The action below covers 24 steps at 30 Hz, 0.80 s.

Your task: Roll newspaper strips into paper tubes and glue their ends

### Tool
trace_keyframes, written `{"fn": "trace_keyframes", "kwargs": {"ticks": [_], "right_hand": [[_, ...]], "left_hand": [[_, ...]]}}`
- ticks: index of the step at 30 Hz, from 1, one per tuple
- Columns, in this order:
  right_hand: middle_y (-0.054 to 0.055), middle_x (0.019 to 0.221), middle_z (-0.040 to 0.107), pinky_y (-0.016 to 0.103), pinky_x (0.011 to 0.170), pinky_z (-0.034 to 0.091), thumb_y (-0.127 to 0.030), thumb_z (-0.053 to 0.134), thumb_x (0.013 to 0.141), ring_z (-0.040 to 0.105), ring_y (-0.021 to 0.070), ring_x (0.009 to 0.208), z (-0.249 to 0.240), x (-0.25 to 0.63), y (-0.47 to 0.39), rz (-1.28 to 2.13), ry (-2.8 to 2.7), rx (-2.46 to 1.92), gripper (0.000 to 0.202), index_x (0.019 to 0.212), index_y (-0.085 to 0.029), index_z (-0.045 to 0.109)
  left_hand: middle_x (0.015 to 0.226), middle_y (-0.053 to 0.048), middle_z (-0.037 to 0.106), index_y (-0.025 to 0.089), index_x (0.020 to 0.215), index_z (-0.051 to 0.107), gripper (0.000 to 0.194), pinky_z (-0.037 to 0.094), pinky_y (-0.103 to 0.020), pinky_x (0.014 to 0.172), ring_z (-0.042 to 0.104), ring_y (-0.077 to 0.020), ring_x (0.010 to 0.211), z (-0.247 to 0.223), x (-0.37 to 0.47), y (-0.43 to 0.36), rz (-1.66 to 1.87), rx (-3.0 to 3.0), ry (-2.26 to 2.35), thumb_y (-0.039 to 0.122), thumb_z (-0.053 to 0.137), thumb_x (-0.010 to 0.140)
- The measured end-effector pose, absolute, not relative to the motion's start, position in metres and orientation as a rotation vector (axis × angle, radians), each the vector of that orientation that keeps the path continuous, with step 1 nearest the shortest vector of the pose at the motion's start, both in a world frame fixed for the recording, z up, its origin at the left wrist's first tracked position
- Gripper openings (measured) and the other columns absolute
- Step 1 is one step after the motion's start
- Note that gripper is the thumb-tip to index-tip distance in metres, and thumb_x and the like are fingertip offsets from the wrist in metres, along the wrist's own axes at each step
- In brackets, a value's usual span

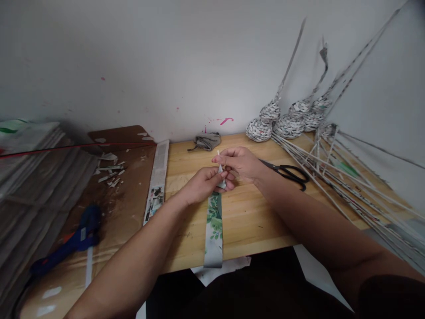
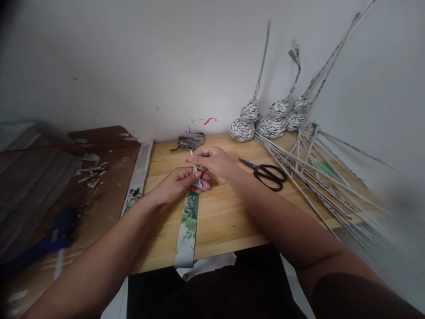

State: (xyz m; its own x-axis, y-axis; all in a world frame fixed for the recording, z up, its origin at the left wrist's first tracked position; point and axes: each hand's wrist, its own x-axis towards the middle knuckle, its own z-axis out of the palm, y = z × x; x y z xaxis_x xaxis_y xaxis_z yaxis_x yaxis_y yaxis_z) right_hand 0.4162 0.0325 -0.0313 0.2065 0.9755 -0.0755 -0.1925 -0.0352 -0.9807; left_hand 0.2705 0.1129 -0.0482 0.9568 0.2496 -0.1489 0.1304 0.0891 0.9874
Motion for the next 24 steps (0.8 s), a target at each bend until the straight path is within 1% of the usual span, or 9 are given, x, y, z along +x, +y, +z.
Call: {"fn": "trace_keyframes", "kwargs": {"ticks": [3,7,9,11,13,15,19,22,24], "right_hand": [[-0.007,0.044,0.051,0.017,0.031,0.03,-0.041,0.082,0.069,0.042,0.005,0.034,-0.0326,0.415,0.0339,1.114,-0.801,-1.221,0.033,0.069,-0.017,0.059],[-0.003,0.056,0.061,0.017,0.039,0.037,-0.044,0.079,0.071,0.049,0.0051,0.043,-0.0318,0.4174,0.0341,1.156,-0.878,-1.209,0.034,0.079,-0.014,0.066],[-0.003,0.055,0.06,0.017,0.037,0.033,-0.044,0.079,0.07,0.047,0.0052,0.042,-0.0309,0.4171,0.034,1.149,-0.868,-1.241,0.034,0.079,-0.014,0.067],[-0.006,0.048,0.053,0.018,0.034,0.026,-0.044,0.082,0.066,0.04,0.0046,0.038,-0.0305,0.4154,0.0342,1.069,-0.808,-1.285,0.034,0.072,-0.015,0.064],[-0.008,0.045,0.047,0.019,0.034,0.022,-0.044,0.083,0.064,0.036,0.0041,0.036,-0.0309,0.4143,0.0345,0.979,-0.77,-1.306,0.037,0.066,-0.016,0.059],[-0.007,0.048,0.049,0.019,0.037,0.026,-0.045,0.081,0.066,0.04,0.0044,0.04,-0.032,0.4157,0.0346,0.966,-0.799,-1.288,0.036,0.067,-0.015,0.061],[-0.002,0.059,0.061,0.019,0.042,0.035,-0.046,0.076,0.073,0.049,0.0065,0.046,-0.034,0.4206,0.0338,1.155,-0.94,-1.249,0.033,0.083,-0.015,0.07],[-0.004,0.054,0.057,0.019,0.038,0.031,-0.04,0.081,0.068,0.045,0.0057,0.042,-0.0335,0.4186,0.0342,1.116,-0.878,-1.28,0.029,0.073,-0.015,0.067],[-0.006,0.05,0.052,0.018,0.036,0.028,-0.038,0.083,0.065,0.041,0.0045,0.04,-0.0325,0.4165,0.0346,1.042,-0.809,-1.291,0.031,0.066,-0.015,0.062]], "left_hand": [[0.088,-0.011,0.073,0.012,0.097,0.071,0.048,0.054,-0.029,0.074,0.068,-0.016,0.081,-0.0492,0.2709,0.1134,0.071,1.486,0.302,0.057,0.066,0.081],[0.084,-0.011,0.073,0.011,0.096,0.071,0.05,0.055,-0.03,0.074,0.068,-0.0161,0.08,-0.0497,0.2704,0.1143,0.051,1.451,0.3,0.059,0.066,0.079],[0.084,-0.01,0.073,0.011,0.095,0.071,0.05,0.055,-0.03,0.074,0.068,-0.016,0.079,-0.0491,0.2701,0.1139,0.052,1.45,0.304,0.059,0.067,0.079],[0.083,-0.009,0.072,0.011,0.095,0.07,0.05,0.054,-0.029,0.073,0.067,-0.0156,0.078,-0.0479,0.2698,0.1131,0.056,1.462,0.309,0.059,0.067,0.079],[0.083,-0.009,0.072,0.011,0.096,0.07,0.05,0.054,-0.029,0.072,0.067,-0.0154,0.077,-0.0468,0.2696,0.1126,0.06,1.471,0.309,0.058,0.067,0.079],[0.082,-0.009,0.072,0.011,0.096,0.07,0.05,0.054,-0.029,0.071,0.067,-0.0158,0.076,-0.0461,0.2694,0.1128,0.052,1.466,0.302,0.058,0.067,0.079],[0.082,-0.01,0.073,0.011,0.096,0.07,0.05,0.054,-0.029,0.071,0.068,-0.0157,0.076,-0.0466,0.2686,0.1143,0.032,1.451,0.297,0.058,0.066,0.08],[0.083,-0.01,0.073,0.011,0.097,0.07,0.05,0.053,-0.028,0.071,0.068,-0.0154,0.077,-0.0465,0.2683,0.1146,0.029,1.458,0.307,0.058,0.065,0.08],[0.082,-0.01,0.073,0.011,0.096,0.07,0.05,0.053,-0.028,0.07,0.068,-0.0156,0.077,-0.0455,0.2681,0.1145,0.025,1.467,0.317,0.058,0.066,0.08]]}}
